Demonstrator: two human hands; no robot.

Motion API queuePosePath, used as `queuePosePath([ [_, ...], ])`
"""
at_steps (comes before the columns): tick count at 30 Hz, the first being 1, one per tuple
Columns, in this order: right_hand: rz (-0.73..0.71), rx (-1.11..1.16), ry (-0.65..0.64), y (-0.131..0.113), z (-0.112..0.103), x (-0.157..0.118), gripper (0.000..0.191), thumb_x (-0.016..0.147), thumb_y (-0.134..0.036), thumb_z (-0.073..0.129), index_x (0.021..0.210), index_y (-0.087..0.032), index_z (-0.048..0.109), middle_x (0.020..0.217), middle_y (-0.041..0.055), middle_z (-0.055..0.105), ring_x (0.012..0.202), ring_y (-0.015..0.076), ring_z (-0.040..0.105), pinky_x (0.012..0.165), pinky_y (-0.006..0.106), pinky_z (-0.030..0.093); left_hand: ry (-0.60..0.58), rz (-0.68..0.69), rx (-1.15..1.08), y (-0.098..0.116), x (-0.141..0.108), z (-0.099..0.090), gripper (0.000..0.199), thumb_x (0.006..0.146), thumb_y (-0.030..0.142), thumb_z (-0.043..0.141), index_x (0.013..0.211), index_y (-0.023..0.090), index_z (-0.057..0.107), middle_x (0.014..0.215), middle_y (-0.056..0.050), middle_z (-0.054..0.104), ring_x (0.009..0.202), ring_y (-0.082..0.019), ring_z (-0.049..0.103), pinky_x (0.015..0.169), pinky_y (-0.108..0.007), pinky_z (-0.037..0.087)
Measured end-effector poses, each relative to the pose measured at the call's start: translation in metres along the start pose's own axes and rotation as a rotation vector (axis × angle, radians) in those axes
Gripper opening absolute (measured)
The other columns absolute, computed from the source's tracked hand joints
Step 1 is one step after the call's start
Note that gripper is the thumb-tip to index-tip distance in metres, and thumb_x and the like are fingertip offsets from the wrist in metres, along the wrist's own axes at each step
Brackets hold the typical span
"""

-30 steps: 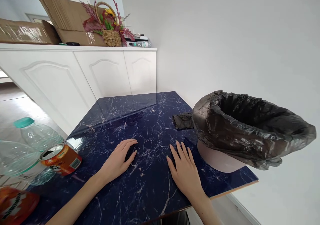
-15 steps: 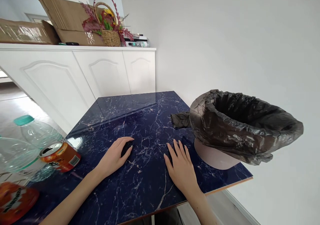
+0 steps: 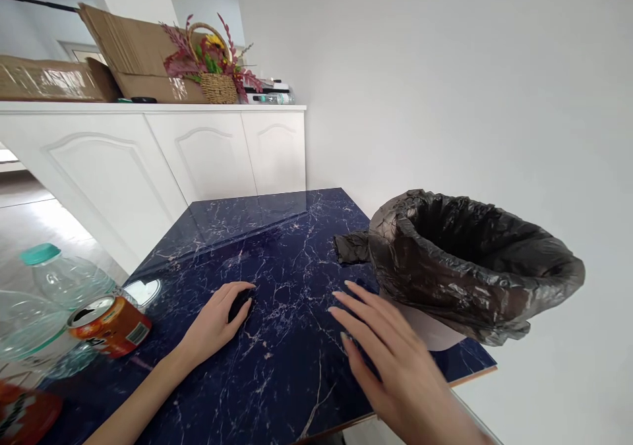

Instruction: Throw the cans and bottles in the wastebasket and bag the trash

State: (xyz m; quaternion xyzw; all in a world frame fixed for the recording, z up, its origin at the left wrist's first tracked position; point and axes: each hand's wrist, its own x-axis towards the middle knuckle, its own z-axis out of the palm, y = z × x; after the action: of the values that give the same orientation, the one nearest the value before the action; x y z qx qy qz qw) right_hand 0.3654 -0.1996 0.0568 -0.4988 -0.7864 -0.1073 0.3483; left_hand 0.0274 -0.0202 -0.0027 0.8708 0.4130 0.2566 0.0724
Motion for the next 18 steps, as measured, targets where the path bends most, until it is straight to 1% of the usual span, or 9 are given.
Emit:
queuePosePath([
  [1,-0.06,-0.025,0.095,0.0,-0.023,0.005,0.048,0.104,-0.019,0.06,0.152,-0.028,0.06,0.15,0.0067,0.068,0.148,0.0298,0.057,0.116,0.051,0.056,0.006,-0.001,0.001,0.0,0.0,0.0,0.034,0.11,0.045,0.048,0.134,0.026,0.062,0.133,-0.011,0.072,0.125,-0.032,0.069,0.108,-0.052,0.056],
  [2,-0.089,-0.059,0.163,0.001,-0.043,0.009,0.05,0.102,-0.017,0.063,0.15,-0.029,0.062,0.144,0.0073,0.072,0.142,0.0297,0.062,0.113,0.049,0.057,0.012,-0.001,0.001,0.0,0.001,0.0,0.034,0.11,0.045,0.048,0.134,0.026,0.062,0.133,-0.011,0.072,0.124,-0.032,0.069,0.108,-0.052,0.057],
  [4,-0.064,-0.156,0.289,0.011,-0.076,0.014,0.052,0.099,-0.02,0.066,0.15,-0.031,0.062,0.139,0.0079,0.074,0.132,0.0298,0.069,0.114,0.05,0.055,0.023,-0.001,0.005,0.0,0.001,0.0,0.034,0.11,0.045,0.049,0.134,0.026,0.063,0.131,-0.01,0.073,0.123,-0.032,0.07,0.108,-0.052,0.056],
  [5,-0.044,-0.222,0.332,0.018,-0.088,0.014,0.053,0.097,-0.022,0.069,0.149,-0.032,0.063,0.137,0.008,0.075,0.128,0.0304,0.071,0.113,0.05,0.055,0.027,-0.001,0.007,0.0,0.002,0.0,0.034,0.109,0.045,0.049,0.133,0.027,0.063,0.131,-0.01,0.073,0.123,-0.032,0.07,0.109,-0.052,0.056],
  [7,0.014,-0.345,0.408,0.038,-0.103,0.012,0.051,0.096,-0.028,0.073,0.146,-0.031,0.065,0.135,0.0099,0.075,0.125,0.0324,0.072,0.114,0.053,0.054,0.032,-0.006,0.013,0.0,0.002,-0.002,0.034,0.109,0.046,0.049,0.132,0.027,0.064,0.13,-0.01,0.074,0.122,-0.032,0.071,0.11,-0.053,0.055],
  [9,0.067,-0.429,0.415,0.06,-0.11,0.008,0.045,0.098,-0.036,0.072,0.142,-0.026,0.067,0.132,0.0123,0.076,0.127,0.0346,0.071,0.116,0.056,0.052,0.029,-0.022,0.016,0.0,0.002,-0.003,0.035,0.109,0.048,0.049,0.132,0.027,0.065,0.13,-0.01,0.074,0.122,-0.032,0.071,0.11,-0.053,0.055],
  [12,0.09,-0.486,0.337,0.085,-0.112,0.002,0.034,0.103,-0.046,0.064,0.128,-0.025,0.072,0.123,0.0111,0.079,0.127,0.0351,0.07,0.122,0.06,0.045,0.008,-0.059,0.011,0.0,0.002,-0.004,0.037,0.108,0.049,0.049,0.134,0.028,0.064,0.132,-0.01,0.073,0.123,-0.033,0.071,0.108,-0.053,0.057],
  [15,0.065,-0.489,0.3,0.097,-0.109,-0.001,0.028,0.105,-0.05,0.06,0.111,-0.026,0.073,0.115,0.0089,0.08,0.115,0.032,0.075,0.124,0.061,0.043,0.012,-0.091,0.004,-0.001,0.002,-0.005,0.037,0.108,0.05,0.049,0.132,0.028,0.065,0.132,-0.01,0.073,0.123,-0.032,0.071,0.105,-0.052,0.058],
  [18,0.038,-0.479,0.321,0.101,-0.105,-0.001,0.024,0.104,-0.047,0.062,0.099,-0.025,0.07,0.106,0.0084,0.08,0.098,0.0285,0.077,0.122,0.057,0.046,0.041,-0.105,-0.004,-0.003,0.002,-0.005,0.036,0.108,0.049,0.049,0.131,0.027,0.066,0.131,-0.01,0.073,0.121,-0.031,0.071,0.103,-0.049,0.06],
])
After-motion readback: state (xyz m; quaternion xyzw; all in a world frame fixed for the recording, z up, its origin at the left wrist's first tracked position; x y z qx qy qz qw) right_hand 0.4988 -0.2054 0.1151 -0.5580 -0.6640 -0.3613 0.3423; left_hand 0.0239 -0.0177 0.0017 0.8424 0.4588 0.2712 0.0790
